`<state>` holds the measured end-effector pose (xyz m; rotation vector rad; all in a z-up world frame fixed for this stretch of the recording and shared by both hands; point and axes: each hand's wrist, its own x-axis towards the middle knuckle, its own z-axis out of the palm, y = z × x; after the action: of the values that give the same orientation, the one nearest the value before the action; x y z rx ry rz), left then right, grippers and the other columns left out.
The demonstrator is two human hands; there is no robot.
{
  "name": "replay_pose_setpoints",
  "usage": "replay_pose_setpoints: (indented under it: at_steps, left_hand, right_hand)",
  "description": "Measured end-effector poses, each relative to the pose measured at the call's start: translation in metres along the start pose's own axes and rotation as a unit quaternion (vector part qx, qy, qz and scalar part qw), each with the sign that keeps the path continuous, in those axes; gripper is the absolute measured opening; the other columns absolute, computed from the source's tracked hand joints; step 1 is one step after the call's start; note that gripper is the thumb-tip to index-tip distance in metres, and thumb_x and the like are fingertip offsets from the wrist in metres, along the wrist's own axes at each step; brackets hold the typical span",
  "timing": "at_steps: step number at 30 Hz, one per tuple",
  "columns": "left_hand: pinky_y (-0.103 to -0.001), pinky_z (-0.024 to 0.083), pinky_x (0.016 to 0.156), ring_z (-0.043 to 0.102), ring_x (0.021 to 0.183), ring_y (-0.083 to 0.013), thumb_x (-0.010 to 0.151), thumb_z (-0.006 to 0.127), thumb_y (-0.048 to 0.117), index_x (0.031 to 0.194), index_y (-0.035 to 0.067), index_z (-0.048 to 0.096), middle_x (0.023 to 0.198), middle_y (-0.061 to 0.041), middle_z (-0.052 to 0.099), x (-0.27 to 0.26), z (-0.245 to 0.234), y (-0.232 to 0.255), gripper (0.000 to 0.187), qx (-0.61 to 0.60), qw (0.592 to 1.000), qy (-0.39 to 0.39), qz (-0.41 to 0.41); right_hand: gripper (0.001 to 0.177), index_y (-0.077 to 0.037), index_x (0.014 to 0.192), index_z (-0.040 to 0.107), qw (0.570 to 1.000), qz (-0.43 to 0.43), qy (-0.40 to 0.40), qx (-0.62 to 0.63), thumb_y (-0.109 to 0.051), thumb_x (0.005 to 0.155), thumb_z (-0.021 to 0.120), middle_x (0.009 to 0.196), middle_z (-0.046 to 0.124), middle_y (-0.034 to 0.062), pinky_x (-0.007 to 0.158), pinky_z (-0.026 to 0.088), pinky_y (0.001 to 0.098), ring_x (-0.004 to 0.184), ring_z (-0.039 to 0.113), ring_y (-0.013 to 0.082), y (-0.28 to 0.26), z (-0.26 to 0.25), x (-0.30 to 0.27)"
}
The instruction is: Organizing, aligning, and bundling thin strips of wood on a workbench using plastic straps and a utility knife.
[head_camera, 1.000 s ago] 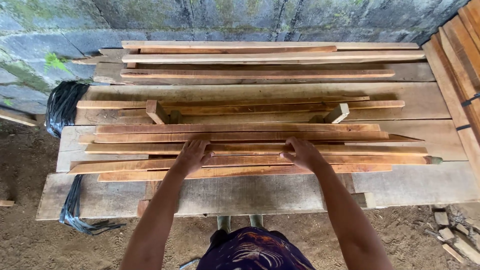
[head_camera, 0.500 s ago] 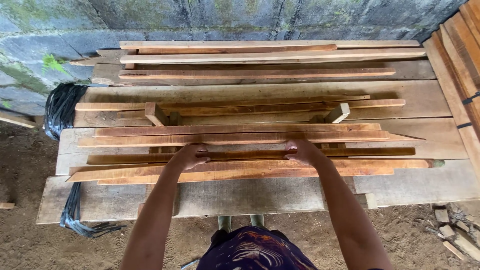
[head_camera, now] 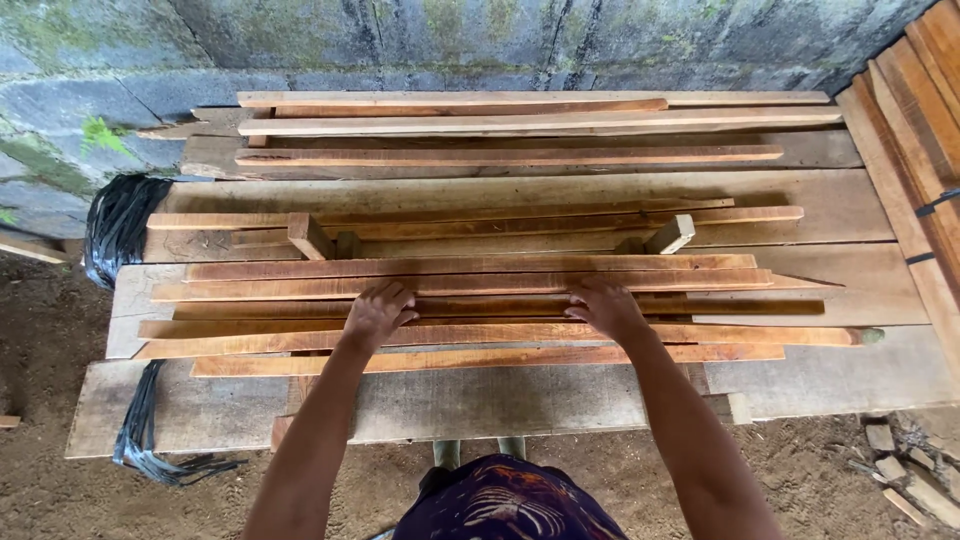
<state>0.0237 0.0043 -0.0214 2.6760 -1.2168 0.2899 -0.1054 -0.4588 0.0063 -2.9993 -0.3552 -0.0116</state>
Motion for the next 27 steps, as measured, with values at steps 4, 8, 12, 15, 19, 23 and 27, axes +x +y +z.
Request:
replay_pose_setpoints:
  at_steps: [4, 8, 12, 15, 19, 23, 27]
  left_hand:
    - [-0.032, 0.058, 0.072, 0.067, 0.089, -0.0164, 0.080, 0.081, 0.033, 0.091, 0.026, 0.065, 0.083, 0.007, 0.061, 0.001, -0.007, 0.007, 0.020, 0.026, 0.999, 0.019, -0.011]
    - [-0.032, 0.057, 0.072, 0.067, 0.091, -0.0164, 0.082, 0.076, 0.038, 0.093, 0.026, 0.062, 0.087, 0.006, 0.060, 0.001, -0.010, 0.018, 0.022, 0.074, 0.996, 0.042, -0.022]
    - [-0.032, 0.058, 0.072, 0.067, 0.090, -0.0182, 0.082, 0.078, 0.035, 0.093, 0.025, 0.063, 0.087, 0.005, 0.060, -0.002, -0.011, 0.020, 0.021, 0.039, 0.998, 0.036, -0.042]
    - [-0.034, 0.058, 0.072, 0.067, 0.090, -0.0178, 0.080, 0.080, 0.035, 0.093, 0.026, 0.063, 0.086, 0.006, 0.060, -0.005, 0.016, 0.014, 0.023, 0.030, 0.997, 0.027, -0.066]
    - [-0.036, 0.056, 0.073, 0.069, 0.083, -0.0227, 0.093, 0.072, 0.028, 0.093, 0.021, 0.066, 0.084, -0.002, 0.063, -0.018, 0.035, 0.030, 0.009, -0.047, 0.990, 0.129, 0.021]
    - [-0.031, 0.055, 0.077, 0.068, 0.077, -0.0163, 0.100, 0.064, 0.033, 0.094, 0.022, 0.071, 0.080, 0.000, 0.068, -0.037, -0.040, 0.084, 0.014, -0.026, 0.984, 0.103, 0.144]
    - [-0.036, 0.050, 0.088, 0.064, 0.108, -0.0221, 0.102, 0.057, 0.032, 0.120, 0.014, 0.066, 0.108, -0.006, 0.064, -0.076, 0.000, 0.077, 0.027, -0.029, 0.986, 0.093, 0.139]
  right_hand:
    - [0.033, -0.026, 0.088, 0.068, 0.994, -0.017, 0.083, -0.070, -0.059, 0.090, 0.063, 0.081, 0.059, -0.0029, 0.072, 0.057, 0.0347, 0.082, 0.068, 0.0188, 0.011, 0.027, 0.005]
    - [0.031, -0.028, 0.086, 0.064, 0.993, 0.018, 0.089, -0.082, -0.059, 0.085, 0.067, 0.081, 0.058, -0.0055, 0.071, 0.055, 0.0350, 0.081, 0.068, 0.0170, 0.020, 0.050, 0.003]
    - [0.031, -0.028, 0.087, 0.065, 0.993, 0.051, 0.066, -0.079, -0.058, 0.082, 0.072, 0.081, 0.060, -0.0057, 0.072, 0.055, 0.0365, 0.080, 0.069, 0.0176, 0.004, 0.032, 0.000]
    - [0.032, -0.027, 0.086, 0.062, 0.992, 0.068, 0.086, -0.067, -0.057, 0.082, 0.072, 0.082, 0.059, -0.0043, 0.074, 0.056, 0.0394, 0.081, 0.069, 0.0202, 0.002, 0.040, -0.007]
    - [0.028, -0.022, 0.084, 0.063, 0.974, -0.022, 0.227, -0.018, -0.047, 0.097, 0.063, 0.075, 0.055, -0.0017, 0.068, 0.055, 0.0359, 0.070, 0.066, 0.0211, -0.016, 0.057, -0.025]
    - [0.035, -0.016, 0.081, 0.061, 0.951, -0.164, 0.263, 0.006, -0.044, 0.101, 0.058, 0.073, 0.054, 0.0026, 0.064, 0.053, 0.0365, 0.068, 0.062, 0.0242, -0.043, 0.070, -0.051]
    - [0.036, -0.014, 0.088, 0.066, 0.948, -0.167, 0.269, -0.015, -0.048, 0.100, 0.060, 0.077, 0.055, 0.0033, 0.070, 0.051, 0.0375, 0.072, 0.062, 0.0235, -0.067, 0.038, -0.059]
